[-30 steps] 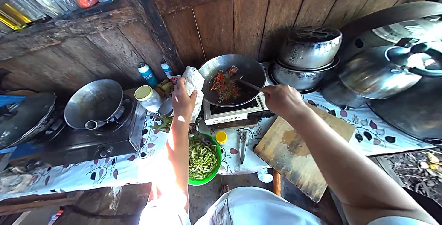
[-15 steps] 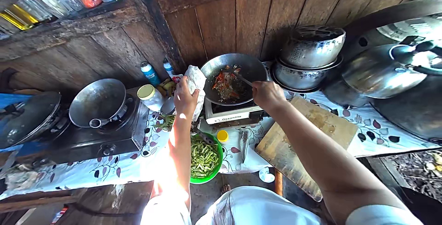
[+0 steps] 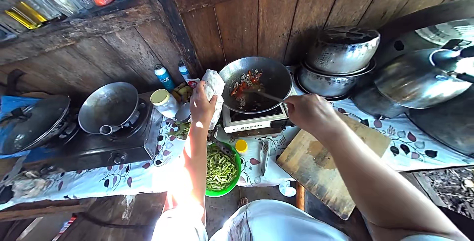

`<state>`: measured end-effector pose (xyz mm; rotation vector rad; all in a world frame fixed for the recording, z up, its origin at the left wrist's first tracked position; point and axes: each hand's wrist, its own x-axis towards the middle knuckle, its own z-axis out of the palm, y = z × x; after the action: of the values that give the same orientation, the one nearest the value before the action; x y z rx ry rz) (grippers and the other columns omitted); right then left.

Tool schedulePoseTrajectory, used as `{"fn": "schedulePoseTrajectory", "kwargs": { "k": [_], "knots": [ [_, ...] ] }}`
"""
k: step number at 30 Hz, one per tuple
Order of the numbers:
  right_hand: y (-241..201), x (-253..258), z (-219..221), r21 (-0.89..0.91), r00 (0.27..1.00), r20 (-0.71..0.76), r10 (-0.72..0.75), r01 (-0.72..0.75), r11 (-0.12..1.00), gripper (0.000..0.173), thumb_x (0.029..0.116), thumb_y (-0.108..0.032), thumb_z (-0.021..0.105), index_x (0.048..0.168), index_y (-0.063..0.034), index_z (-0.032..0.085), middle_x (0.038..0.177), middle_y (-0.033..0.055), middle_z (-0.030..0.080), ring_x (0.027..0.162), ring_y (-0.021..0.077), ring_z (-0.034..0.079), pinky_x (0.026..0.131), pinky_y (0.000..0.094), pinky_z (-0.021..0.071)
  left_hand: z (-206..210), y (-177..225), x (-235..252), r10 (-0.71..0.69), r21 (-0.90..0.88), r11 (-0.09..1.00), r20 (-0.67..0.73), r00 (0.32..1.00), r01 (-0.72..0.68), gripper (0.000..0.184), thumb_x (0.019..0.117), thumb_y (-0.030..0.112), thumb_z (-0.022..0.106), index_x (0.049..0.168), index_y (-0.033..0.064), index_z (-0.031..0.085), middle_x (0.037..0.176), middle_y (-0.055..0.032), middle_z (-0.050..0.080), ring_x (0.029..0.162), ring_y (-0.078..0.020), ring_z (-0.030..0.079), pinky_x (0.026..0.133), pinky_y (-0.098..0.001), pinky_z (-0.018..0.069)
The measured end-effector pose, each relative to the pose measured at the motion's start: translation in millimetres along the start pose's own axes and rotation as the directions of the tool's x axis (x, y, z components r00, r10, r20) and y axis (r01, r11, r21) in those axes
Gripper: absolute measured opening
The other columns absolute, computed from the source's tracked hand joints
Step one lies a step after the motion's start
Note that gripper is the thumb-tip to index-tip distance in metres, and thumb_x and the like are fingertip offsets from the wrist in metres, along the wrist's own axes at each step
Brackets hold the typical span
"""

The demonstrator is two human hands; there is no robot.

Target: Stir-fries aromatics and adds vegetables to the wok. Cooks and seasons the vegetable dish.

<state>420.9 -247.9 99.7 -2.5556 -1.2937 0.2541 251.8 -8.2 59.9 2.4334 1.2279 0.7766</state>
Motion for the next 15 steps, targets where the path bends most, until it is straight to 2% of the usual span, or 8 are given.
{"fn": "schedulePoseTrajectory", "kwargs": {
  "k": [4, 7, 9, 12, 15],
  "knots": [
    [-3.1, 42.2, 21.2, 0.127, 0.990, -0.079, 0.118, -0.107, 0.986, 0.033, 0.1075, -0.015, 0.043, 0.123, -0.0053, 0.070, 0.110, 0.0278, 0.071, 0.107, 0.0497, 0.068, 0.084, 0.0681, 0.0521, -0.1, 1.0, 0.0, -0.013, 0.008, 1.000, 0.001, 1.000, 0.013, 0.065, 0.0937, 0.019, 0.075, 0.149, 0.0013, 0.045, 0.144, -0.0260, 0.055, 0.133, -0.0426, 0.055, 0.109, -0.0593, 0.0444],
    [-0.2, 49.1, 35.0, 0.164, 0.991, -0.066, 0.115, -0.103, 0.981, 0.032, 0.1079, -0.015, 0.043, 0.124, -0.0045, 0.070, 0.112, 0.0274, 0.071, 0.109, 0.0485, 0.068, 0.087, 0.0668, 0.0523, -0.5, 1.4, -1.2, -0.017, 0.003, 1.000, 0.003, 1.000, 0.017, 0.066, 0.0938, 0.019, 0.075, 0.149, 0.0015, 0.044, 0.146, -0.0255, 0.054, 0.134, -0.0427, 0.054, 0.110, -0.0595, 0.0435],
    [1.5, 33.8, 30.9, 0.175, 0.997, -0.039, 0.069, -0.062, 0.983, 0.032, 0.1077, -0.013, 0.045, 0.123, -0.0053, 0.071, 0.109, 0.0260, 0.072, 0.107, 0.0475, 0.069, 0.087, 0.0669, 0.0518, -1.7, 2.1, -1.0, -0.019, 0.002, 1.000, 0.008, 1.000, 0.019, 0.066, 0.0938, 0.019, 0.075, 0.149, 0.0015, 0.045, 0.146, -0.0257, 0.054, 0.134, -0.0429, 0.054, 0.109, -0.0601, 0.0437],
    [5.4, -9.3, 5.7, 0.159, 0.998, -0.063, -0.023, 0.033, 0.987, 0.028, 0.1073, -0.012, 0.049, 0.119, -0.0060, 0.074, 0.099, 0.0231, 0.073, 0.096, 0.0453, 0.070, 0.080, 0.0664, 0.0533, -0.8, -1.2, -1.1, 0.001, -0.009, 1.000, 0.004, 1.000, -0.001, 0.064, 0.0934, 0.018, 0.075, 0.148, 0.0008, 0.046, 0.144, -0.0261, 0.055, 0.133, -0.0424, 0.055, 0.108, -0.0605, 0.0443],
    [5.7, -31.3, -12.9, 0.078, 0.995, -0.055, -0.080, 0.084, 0.993, 0.025, 0.1047, -0.011, 0.054, 0.112, -0.0081, 0.077, 0.094, 0.0199, 0.074, 0.092, 0.0421, 0.071, 0.076, 0.0634, 0.0544, 0.4, -1.0, -0.5, -0.003, -0.014, 1.000, 0.003, 1.000, 0.003, 0.065, 0.0935, 0.019, 0.075, 0.149, 0.0012, 0.045, 0.144, -0.0260, 0.055, 0.133, -0.0429, 0.054, 0.109, -0.0606, 0.0439]
  ]
}}
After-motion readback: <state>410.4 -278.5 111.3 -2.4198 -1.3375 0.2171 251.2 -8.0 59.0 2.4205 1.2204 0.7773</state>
